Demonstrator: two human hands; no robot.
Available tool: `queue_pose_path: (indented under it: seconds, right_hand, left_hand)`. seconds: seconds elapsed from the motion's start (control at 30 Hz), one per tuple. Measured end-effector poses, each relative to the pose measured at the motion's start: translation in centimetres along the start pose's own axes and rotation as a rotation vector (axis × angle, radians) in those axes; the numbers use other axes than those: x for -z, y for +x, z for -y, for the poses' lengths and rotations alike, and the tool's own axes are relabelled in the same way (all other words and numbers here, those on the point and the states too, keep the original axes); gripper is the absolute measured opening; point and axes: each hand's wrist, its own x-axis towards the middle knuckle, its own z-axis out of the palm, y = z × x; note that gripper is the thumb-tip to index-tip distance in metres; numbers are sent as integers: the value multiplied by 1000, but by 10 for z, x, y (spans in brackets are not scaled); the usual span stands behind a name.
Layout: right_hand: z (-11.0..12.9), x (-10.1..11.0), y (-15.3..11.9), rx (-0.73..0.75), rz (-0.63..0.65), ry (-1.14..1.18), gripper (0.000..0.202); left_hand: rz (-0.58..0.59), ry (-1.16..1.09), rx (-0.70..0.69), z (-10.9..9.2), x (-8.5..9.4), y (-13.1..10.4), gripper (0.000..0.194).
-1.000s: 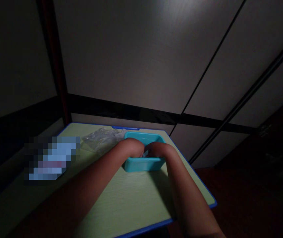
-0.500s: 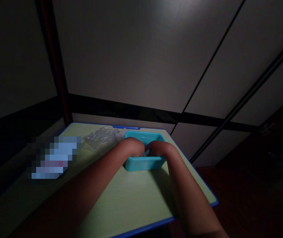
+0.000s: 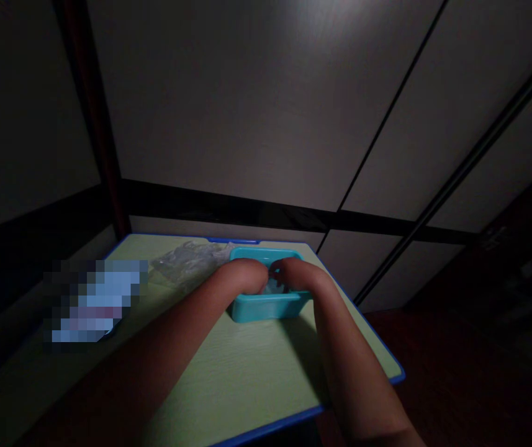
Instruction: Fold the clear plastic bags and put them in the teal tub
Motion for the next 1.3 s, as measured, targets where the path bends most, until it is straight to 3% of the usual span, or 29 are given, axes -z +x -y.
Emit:
queue_pose_path:
  seconds: [0.27, 0.47, 0.67, 0.83, 1.0, 1.3]
  right_hand:
    - [-18, 1, 0, -61, -347, 222, 20]
    - [-24, 2, 3, -44, -473, 242, 18]
    - [-25, 1, 4, 50, -522, 286, 18]
    - [-29, -1, 7, 96, -550, 335, 20]
    - [-26, -2, 9, 131, -519, 377, 17]
    - [-25, -6, 13, 104, -506, 252, 20]
  left_hand:
    - [-87, 11, 37, 7, -1, 1, 23]
    - [-46, 90, 73, 5, 0, 0, 20]
    - [-47, 113, 80, 4, 2, -2, 19]
    - [-167, 84, 43, 6, 0, -5, 28]
    - [-274, 74, -22, 5, -11, 11, 31]
    - [-55, 64, -16, 0, -15, 14, 35]
